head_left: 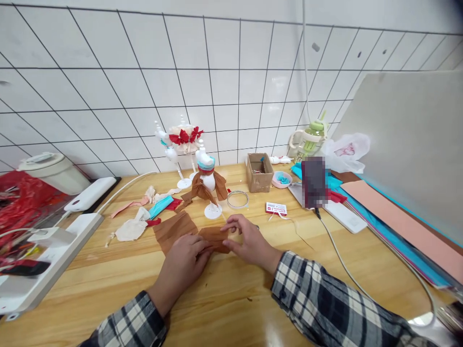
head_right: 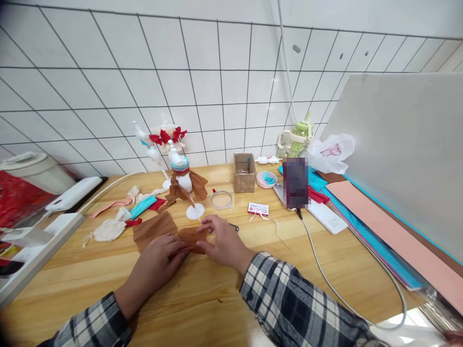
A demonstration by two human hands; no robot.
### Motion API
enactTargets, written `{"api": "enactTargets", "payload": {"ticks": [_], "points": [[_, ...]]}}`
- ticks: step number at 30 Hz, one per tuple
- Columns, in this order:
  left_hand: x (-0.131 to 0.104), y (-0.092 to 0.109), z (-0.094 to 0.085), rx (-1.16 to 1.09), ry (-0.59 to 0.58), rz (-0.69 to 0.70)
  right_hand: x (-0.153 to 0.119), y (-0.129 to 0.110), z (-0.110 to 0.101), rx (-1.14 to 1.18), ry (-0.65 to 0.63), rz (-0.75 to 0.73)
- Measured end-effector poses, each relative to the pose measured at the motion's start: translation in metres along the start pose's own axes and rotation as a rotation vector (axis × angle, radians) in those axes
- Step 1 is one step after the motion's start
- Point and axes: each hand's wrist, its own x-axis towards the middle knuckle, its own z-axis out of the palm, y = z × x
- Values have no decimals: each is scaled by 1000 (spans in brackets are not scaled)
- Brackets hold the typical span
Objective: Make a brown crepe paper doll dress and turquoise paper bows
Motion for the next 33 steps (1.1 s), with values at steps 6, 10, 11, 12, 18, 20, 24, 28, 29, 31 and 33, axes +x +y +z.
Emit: {"api": "enactTargets", "payload": {"ticks": [6, 10, 11, 12, 18, 20, 24, 28, 29, 31, 33], "points": [[0, 15, 0, 60, -21, 62, -2, -6, 2, -205, -134, -100], [-4, 17, 1, 143, -24, 52, -2, -6, -1, -65, -38, -14], [-6, 16, 1, 154, -23, 48, -2, -6, -2, -31, 1, 4], [-7, 15, 1, 158, -21, 48, -3, -7, -4, -7, 39, 10], [-11, 10, 1, 141, -44, 149, -8, -12, -11, -80, -98, -77], [-11, 9, 2, 160, -57, 160, -8, -11, -10, -176, -207, -82], [-10, 10, 2, 173, -47, 162, -5, -4, -7, -288, -295, -36], [-7, 16, 1, 176, 54, 145, -3, 0, -5, -213, -284, -7], [-6, 18, 3, 171, 58, 142, -3, 0, -5, -197, -278, -7], [-1, 22, 6, 162, 33, 146, -2, -2, -4, -186, -230, -20], [4, 23, 10, 149, 6, 143, -2, -4, -3, -198, -151, -38]]}}
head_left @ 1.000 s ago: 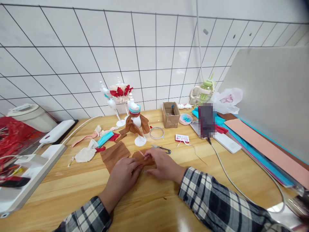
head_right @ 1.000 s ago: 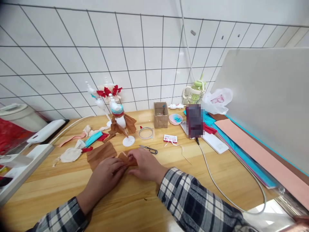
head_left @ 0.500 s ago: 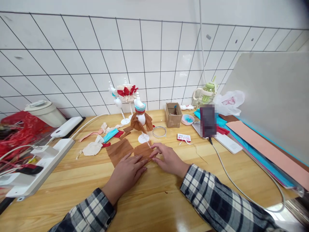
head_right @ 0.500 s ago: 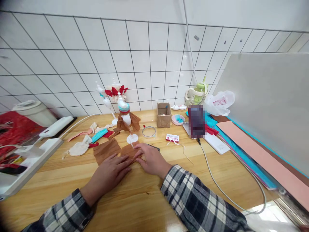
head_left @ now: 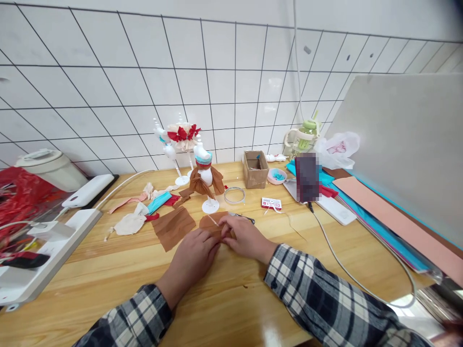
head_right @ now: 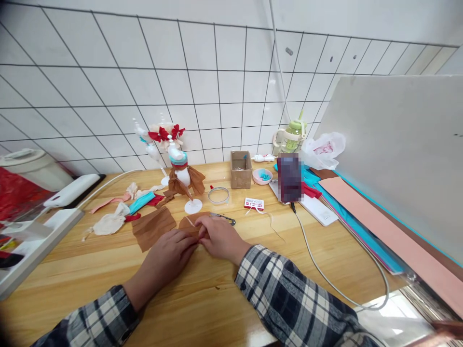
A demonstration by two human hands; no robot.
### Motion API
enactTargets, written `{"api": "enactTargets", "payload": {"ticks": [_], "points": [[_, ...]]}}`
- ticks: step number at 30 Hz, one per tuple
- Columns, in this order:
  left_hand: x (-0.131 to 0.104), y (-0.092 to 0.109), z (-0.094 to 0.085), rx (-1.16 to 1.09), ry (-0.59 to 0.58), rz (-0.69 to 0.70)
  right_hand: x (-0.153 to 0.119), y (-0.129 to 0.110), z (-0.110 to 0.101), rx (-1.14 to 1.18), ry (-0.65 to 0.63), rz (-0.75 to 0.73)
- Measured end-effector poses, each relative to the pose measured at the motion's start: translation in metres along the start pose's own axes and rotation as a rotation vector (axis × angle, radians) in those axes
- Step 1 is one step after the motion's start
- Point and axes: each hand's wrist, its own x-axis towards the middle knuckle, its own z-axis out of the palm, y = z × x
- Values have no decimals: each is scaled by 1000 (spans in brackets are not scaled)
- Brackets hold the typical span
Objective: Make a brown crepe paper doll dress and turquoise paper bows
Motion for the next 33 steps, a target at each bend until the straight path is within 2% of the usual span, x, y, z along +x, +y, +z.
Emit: {"api": "enactTargets", "payload": {"ticks": [2, 8, 14, 19, 24, 30, 33], "points": [[4, 0, 2, -20, -16, -8, 0, -1, 1, -24, 44, 10], [2, -2, 0, -27, -49, -25, 0, 4, 4, -51, -31, 77], [-3, -4, 1, -92, -65, -97, -1, 3, 5, -17, -36, 97], [-1, -2, -2, -30, -71, -106, -1, 1, 6, 11, -50, 124], [-1, -1, -3, 0, -2, -62, 0, 0, 8, -44, -74, 109], [-3, -5, 1, -46, -19, -37, -1, -5, 7, -212, -62, -24], [-3, -6, 2, -37, -28, -34, -1, -4, 7, -215, -57, -23]]}}
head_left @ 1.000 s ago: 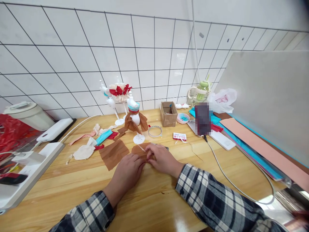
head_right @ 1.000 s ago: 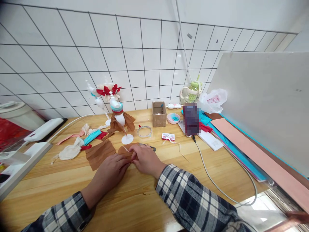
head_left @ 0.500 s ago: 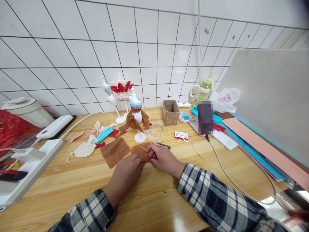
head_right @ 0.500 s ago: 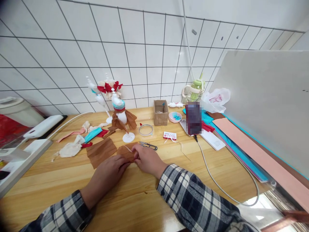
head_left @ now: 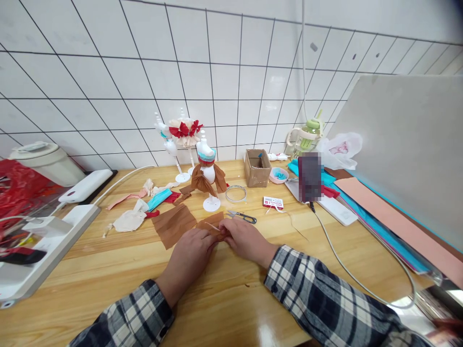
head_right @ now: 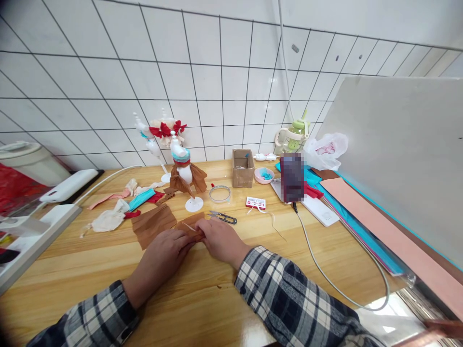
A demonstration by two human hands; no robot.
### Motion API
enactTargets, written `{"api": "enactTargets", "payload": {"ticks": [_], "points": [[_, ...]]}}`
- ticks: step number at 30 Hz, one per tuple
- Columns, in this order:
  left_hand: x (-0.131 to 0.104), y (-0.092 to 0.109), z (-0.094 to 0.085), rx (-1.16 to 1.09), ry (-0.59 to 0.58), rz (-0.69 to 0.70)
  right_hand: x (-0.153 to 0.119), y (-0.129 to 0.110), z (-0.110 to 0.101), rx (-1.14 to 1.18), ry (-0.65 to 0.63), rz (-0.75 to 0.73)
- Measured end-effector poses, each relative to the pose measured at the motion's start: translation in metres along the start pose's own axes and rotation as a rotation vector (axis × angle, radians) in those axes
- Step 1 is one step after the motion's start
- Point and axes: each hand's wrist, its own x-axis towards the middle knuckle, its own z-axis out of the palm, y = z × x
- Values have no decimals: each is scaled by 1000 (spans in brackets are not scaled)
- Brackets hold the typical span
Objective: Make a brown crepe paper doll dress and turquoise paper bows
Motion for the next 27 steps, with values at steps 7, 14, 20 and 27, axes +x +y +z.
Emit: {"api": "enactTargets", "payload": {"ticks": [7, 14, 20, 27], "points": [[1, 0, 0, -48, 8, -37, 1, 1, 1, 0, -6, 38], [2, 2, -2, 3, 31, -34, 1, -2, -2, -17, 9, 29], [1, 2, -3, -6, 62, -15, 0, 1, -2, -8, -25, 57], [2, 0, 0, -47, 18, -51, 0, 0, 1, -58, -24, 61]]}}
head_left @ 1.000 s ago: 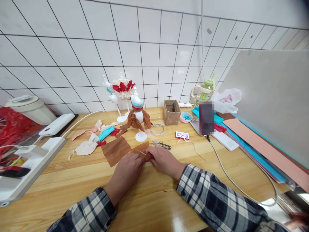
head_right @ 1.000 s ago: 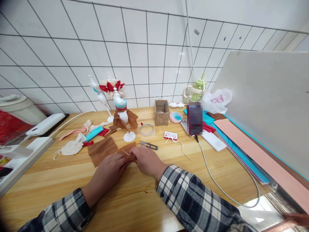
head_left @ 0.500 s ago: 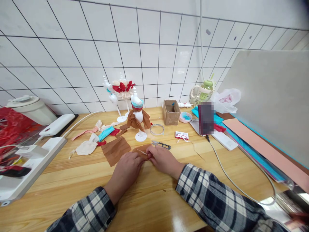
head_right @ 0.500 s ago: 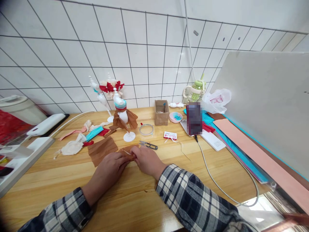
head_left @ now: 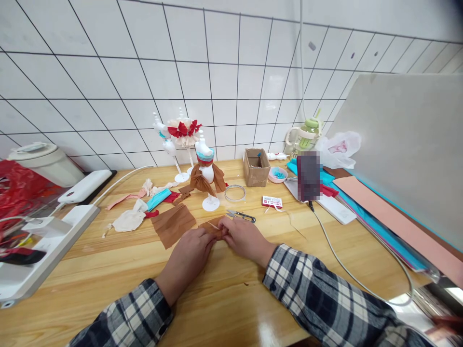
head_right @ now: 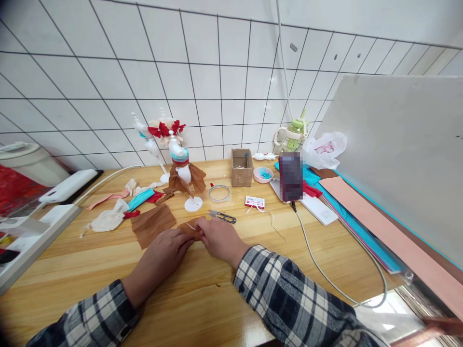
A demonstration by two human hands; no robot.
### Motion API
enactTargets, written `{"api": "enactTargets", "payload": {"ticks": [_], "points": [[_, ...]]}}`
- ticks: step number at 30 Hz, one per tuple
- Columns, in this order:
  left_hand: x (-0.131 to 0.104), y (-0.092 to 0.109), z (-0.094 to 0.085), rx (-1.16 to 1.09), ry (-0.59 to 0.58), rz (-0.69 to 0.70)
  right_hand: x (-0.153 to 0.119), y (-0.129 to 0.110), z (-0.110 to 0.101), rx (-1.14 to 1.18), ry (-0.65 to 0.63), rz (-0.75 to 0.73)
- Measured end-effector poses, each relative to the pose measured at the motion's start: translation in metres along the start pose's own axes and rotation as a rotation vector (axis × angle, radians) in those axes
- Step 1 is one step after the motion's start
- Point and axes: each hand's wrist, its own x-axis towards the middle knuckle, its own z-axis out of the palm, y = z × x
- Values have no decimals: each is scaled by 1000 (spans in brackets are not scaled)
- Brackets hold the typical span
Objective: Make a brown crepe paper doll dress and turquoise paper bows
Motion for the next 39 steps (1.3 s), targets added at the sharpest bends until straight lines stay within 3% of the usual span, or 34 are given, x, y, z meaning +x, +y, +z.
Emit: {"api": "enactTargets", "payload": {"ticks": [6, 14, 29, 35, 39], "points": [[-1, 0, 0, -9, 91, 59, 0, -2, -1, 5, 17, -18], [-2, 2, -4, 93, 37, 15, 0, 2, 2, -24, 9, 4], [0, 2, -3, 71, 23, 46, 1, -1, -1, 7, 14, 21], [1, 1, -2, 27, -46, 30, -1, 2, -2, 83, 4, 36], [1, -1, -3, 15, -19, 43, -1, 3, -3, 87, -19, 18]]}}
